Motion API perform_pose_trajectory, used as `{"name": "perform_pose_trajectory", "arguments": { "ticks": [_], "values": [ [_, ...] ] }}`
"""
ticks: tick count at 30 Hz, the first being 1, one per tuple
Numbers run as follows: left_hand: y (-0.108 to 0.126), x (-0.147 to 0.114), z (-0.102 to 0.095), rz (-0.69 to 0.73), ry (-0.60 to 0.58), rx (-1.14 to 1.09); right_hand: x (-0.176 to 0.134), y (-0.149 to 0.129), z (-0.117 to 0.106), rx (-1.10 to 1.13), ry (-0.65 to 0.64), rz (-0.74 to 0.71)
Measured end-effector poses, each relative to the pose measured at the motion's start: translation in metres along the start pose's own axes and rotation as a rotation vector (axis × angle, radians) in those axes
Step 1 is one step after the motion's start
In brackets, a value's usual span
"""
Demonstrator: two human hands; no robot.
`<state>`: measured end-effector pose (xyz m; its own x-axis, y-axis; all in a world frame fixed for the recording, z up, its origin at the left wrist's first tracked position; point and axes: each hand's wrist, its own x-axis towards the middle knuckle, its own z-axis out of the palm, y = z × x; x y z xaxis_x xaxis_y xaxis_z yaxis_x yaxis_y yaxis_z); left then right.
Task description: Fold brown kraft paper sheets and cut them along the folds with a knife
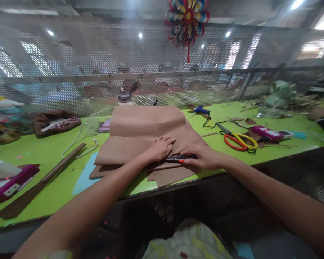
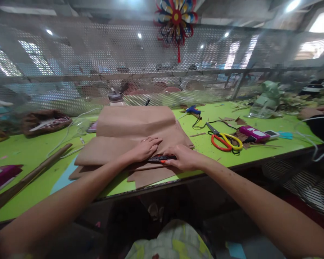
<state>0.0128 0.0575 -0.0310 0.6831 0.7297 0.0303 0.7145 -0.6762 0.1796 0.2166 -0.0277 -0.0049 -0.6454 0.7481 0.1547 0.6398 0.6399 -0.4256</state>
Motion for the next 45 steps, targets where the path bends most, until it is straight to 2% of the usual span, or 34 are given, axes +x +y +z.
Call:
{"name": "perform_pose_trajectory", "arguments": {
  "ticks": [7, 12, 17, 19, 23, 26, 29, 34, 45],
  "values": [
    [-0.003, 0.002, -0.007, 0.01, 0.014, -0.031, 0.0, -0.002, 0.0, -0.052, -0.02, 0.019],
    [-0.015, 0.0, -0.024, 0.034, -0.011, 0.002, -0.001, 0.001, 0.001, -0.071, -0.03, 0.032],
    [-0.038, -0.023, -0.043, 0.227, -0.018, 0.171, -0.001, 0.001, 0.003, -0.051, -0.027, 0.048],
    [-0.048, -0.038, -0.046, 0.259, -0.011, 0.236, -0.002, 0.001, 0.004, -0.052, -0.026, 0.057],
    [-0.062, -0.063, -0.046, 0.211, -0.046, 0.239, -0.003, 0.002, 0.006, -0.024, -0.022, 0.044],
    [-0.065, -0.073, -0.044, 0.188, -0.093, 0.216, -0.004, 0.003, 0.008, -0.011, 0.001, 0.035],
    [-0.067, -0.075, -0.041, 0.193, -0.12, 0.212, -0.006, 0.003, 0.01, -0.028, 0.024, 0.03],
    [-0.069, -0.076, -0.034, 0.204, -0.087, 0.22, -0.006, 0.003, 0.011, -0.041, 0.023, 0.01],
    [-0.072, -0.075, -0.033, 0.258, -0.072, 0.24, 0.003, -0.01, 0.019, -0.013, 0.027, 0.006]
  ]
}}
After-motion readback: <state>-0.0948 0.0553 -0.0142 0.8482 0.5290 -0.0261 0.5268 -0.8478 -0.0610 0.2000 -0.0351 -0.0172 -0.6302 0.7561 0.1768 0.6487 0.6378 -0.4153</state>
